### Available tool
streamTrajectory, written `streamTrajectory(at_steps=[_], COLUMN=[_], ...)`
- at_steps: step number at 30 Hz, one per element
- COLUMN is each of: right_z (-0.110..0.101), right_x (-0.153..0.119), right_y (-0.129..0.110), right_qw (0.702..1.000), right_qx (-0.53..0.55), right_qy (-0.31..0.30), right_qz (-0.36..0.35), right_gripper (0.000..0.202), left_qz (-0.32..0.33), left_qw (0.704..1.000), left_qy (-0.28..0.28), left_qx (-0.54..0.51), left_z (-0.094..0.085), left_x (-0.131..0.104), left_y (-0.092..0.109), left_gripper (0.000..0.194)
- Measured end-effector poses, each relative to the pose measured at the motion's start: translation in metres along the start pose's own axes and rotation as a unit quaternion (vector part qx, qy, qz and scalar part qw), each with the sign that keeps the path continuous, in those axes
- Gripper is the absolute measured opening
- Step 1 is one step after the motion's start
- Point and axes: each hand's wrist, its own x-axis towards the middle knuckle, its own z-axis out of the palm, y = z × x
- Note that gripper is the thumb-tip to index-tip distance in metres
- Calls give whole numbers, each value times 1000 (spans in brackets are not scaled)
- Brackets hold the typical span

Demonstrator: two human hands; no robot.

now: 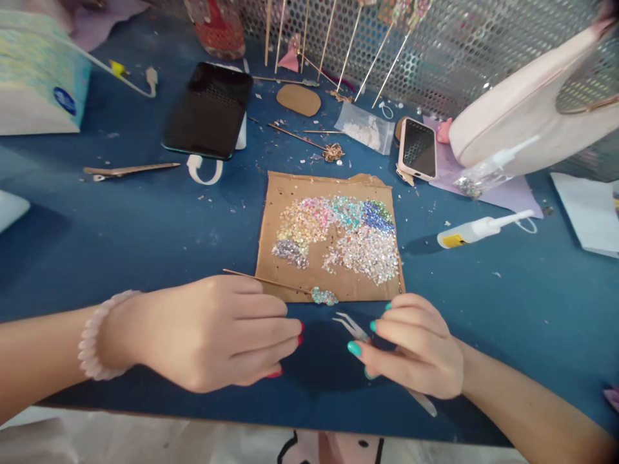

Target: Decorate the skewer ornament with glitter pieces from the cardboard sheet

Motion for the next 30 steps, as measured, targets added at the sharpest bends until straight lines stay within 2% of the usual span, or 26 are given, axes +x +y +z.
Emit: streamTrajectory(at_steps=[3,6,12,19,25,30], right_z=[-2,-5,-5,-5,-4,-2], right_x=[1,3,-1,-2,0,0], right_y=[4,9,18,22,25,27], right_qw=[998,996,990,983,970,967], right_qx=[8,24,1,34,37,46], right_qy=[-13,-25,3,0,7,8], right_qz=[55,83,138,180,239,249], right_gripper=[9,12,6,10,17,16], left_qz=[1,3,-37,-60,-60,-79], left_qw=[1000,999,997,996,997,995], left_qy=[11,23,51,23,28,30], left_qx=[-10,-26,-42,-58,-50,-57], left_z=[-5,-5,7,12,12,14], left_x=[3,2,-10,-16,-19,-20], left_y=[-4,-6,-3,-6,-9,-9], left_gripper=[29,34,37,36,30,35])
